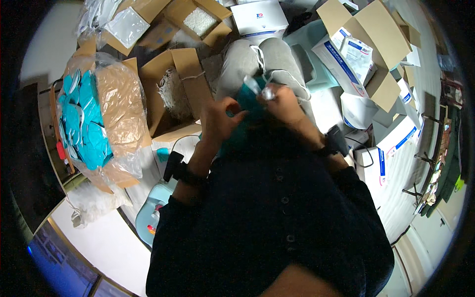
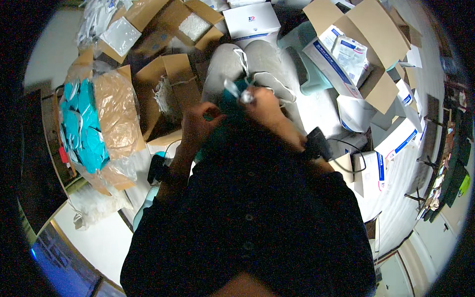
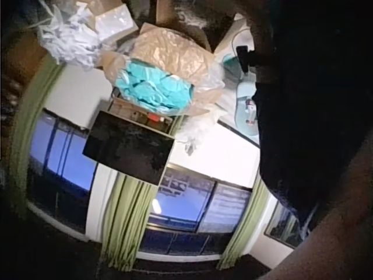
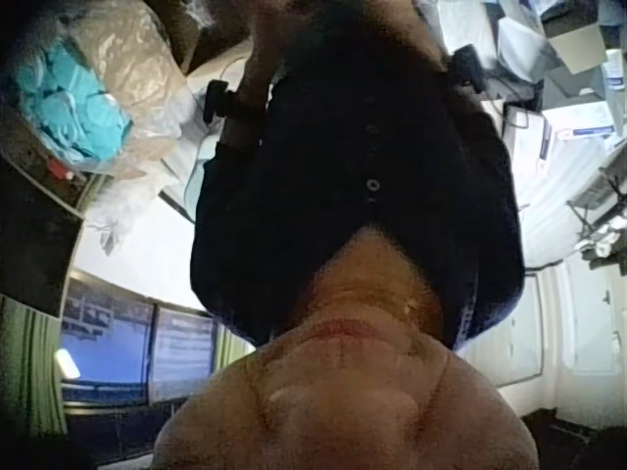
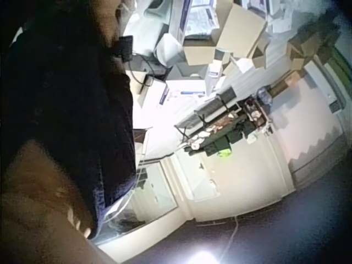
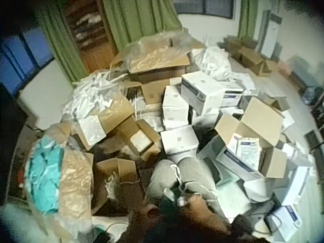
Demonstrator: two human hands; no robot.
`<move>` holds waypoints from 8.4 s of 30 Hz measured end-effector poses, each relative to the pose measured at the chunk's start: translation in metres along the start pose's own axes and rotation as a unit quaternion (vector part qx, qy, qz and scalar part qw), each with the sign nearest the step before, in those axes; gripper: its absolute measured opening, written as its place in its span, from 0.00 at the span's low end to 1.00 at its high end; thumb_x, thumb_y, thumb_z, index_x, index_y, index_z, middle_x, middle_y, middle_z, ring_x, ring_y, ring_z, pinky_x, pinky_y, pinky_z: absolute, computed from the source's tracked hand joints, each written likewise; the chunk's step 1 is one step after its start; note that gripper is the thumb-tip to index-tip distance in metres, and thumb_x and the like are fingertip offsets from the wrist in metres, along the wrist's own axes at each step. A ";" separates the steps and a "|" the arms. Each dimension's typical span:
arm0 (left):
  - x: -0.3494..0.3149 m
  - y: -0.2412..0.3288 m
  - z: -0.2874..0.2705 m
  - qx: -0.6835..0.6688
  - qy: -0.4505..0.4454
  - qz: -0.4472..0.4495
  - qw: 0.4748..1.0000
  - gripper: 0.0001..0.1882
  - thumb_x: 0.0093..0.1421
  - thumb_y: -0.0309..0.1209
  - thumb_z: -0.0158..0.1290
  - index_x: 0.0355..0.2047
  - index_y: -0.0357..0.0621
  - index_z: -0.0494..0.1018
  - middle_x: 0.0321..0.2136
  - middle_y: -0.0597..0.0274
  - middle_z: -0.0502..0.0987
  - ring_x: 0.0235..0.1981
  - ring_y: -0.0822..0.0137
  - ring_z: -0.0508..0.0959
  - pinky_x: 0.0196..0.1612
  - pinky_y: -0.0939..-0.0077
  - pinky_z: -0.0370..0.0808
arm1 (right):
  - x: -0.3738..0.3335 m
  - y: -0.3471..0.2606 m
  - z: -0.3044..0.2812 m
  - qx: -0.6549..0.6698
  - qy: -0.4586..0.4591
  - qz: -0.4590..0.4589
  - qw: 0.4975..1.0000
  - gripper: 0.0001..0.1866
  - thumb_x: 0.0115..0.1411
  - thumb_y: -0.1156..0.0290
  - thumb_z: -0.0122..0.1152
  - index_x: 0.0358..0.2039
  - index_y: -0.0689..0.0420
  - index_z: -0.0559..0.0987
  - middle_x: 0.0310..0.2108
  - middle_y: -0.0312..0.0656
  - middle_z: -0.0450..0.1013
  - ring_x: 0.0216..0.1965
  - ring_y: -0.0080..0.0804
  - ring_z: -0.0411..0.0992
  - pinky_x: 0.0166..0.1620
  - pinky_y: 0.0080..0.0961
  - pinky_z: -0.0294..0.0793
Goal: The person is unpacking teal-colored medical face masks from white plastic envelopes and organizing them in a cluttered room.
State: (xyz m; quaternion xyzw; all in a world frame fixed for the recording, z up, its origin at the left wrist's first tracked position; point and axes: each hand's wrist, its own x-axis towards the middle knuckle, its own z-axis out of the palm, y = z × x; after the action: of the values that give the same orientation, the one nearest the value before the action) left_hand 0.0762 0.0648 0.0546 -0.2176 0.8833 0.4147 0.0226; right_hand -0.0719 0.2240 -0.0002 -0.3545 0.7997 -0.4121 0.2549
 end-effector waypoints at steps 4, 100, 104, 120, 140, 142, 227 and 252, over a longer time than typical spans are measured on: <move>-0.014 0.012 0.003 -0.030 -0.074 -0.122 0.989 0.19 0.53 0.43 0.63 0.35 0.40 0.78 0.28 0.54 0.81 0.31 0.64 0.81 0.36 0.70 0.76 | 0.005 -0.043 -0.038 0.282 -0.086 0.280 0.914 0.16 0.59 0.56 0.63 0.25 0.56 0.79 0.19 0.32 0.72 0.17 0.17 0.67 0.18 0.16 0.61; 0.010 0.033 -0.009 -0.173 0.069 -0.020 0.982 0.08 0.60 0.31 0.56 0.29 0.38 0.76 0.15 0.75 0.64 0.18 0.83 0.61 0.21 0.83 0.58 | 0.006 -0.054 0.000 0.306 0.029 0.022 0.951 0.10 0.58 0.67 0.64 0.31 0.60 0.75 0.25 0.37 0.71 0.27 0.19 0.67 0.30 0.23 0.68; 0.005 0.033 -0.010 -0.148 0.090 0.027 0.985 0.07 0.59 0.30 0.57 0.30 0.39 0.77 0.16 0.73 0.69 0.18 0.82 0.64 0.22 0.83 0.62 | 0.005 -0.043 -0.013 0.034 0.038 -0.117 0.992 0.06 0.55 0.69 0.64 0.32 0.55 0.79 0.25 0.40 0.75 0.26 0.28 0.73 0.30 0.26 0.70; 0.008 0.014 -0.015 -0.259 0.180 -0.033 0.948 0.08 0.60 0.30 0.57 0.32 0.35 0.77 0.20 0.71 0.73 0.24 0.80 0.68 0.27 0.82 0.66 | 0.007 -0.070 -0.020 0.149 -0.016 -0.214 0.965 0.06 0.54 0.74 0.64 0.31 0.55 0.75 0.31 0.42 0.73 0.30 0.39 0.71 0.34 0.29 0.70; -0.005 -0.093 -0.028 -0.250 0.325 -0.248 0.878 0.08 0.60 0.31 0.55 0.28 0.40 0.78 0.22 0.69 0.76 0.23 0.74 0.70 0.32 0.76 0.69 | -0.029 -0.079 -0.081 0.354 0.138 0.009 0.925 0.05 0.63 0.72 0.55 0.32 0.59 0.73 0.21 0.33 0.67 0.22 0.17 0.62 0.25 0.16 0.58; -0.011 -0.093 -0.040 -0.403 0.308 -0.201 0.838 0.05 0.61 0.28 0.53 0.32 0.40 0.76 0.26 0.67 0.75 0.26 0.74 0.71 0.32 0.75 0.70 | 0.001 -0.071 -0.082 0.306 0.120 0.025 0.944 0.05 0.63 0.72 0.54 0.37 0.58 0.75 0.22 0.33 0.68 0.22 0.18 0.63 0.26 0.18 0.60; -0.018 -0.277 -0.013 0.067 0.136 -0.127 0.980 0.21 0.52 0.32 0.56 0.48 0.41 0.70 0.49 0.53 0.72 0.47 0.51 0.73 0.50 0.64 0.70 | 0.012 0.192 -0.253 -0.067 0.462 0.315 0.827 0.19 0.51 0.69 0.68 0.42 0.65 0.78 0.36 0.43 0.79 0.34 0.29 0.75 0.41 0.24 0.73; 0.003 -0.178 0.018 0.174 -0.076 -0.099 0.977 0.13 0.57 0.34 0.50 0.38 0.41 0.78 0.37 0.49 0.79 0.39 0.57 0.79 0.43 0.64 0.75 | 0.102 0.277 -0.246 0.282 0.436 0.237 0.821 0.13 0.50 0.75 0.68 0.37 0.63 0.79 0.33 0.39 0.78 0.33 0.29 0.75 0.38 0.27 0.74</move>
State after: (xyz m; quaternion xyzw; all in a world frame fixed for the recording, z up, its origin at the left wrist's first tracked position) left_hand 0.1428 -0.0223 -0.0865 -0.2645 0.9117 0.2660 0.1678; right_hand -0.4063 0.3756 -0.1141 0.1502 0.7353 -0.6583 0.0579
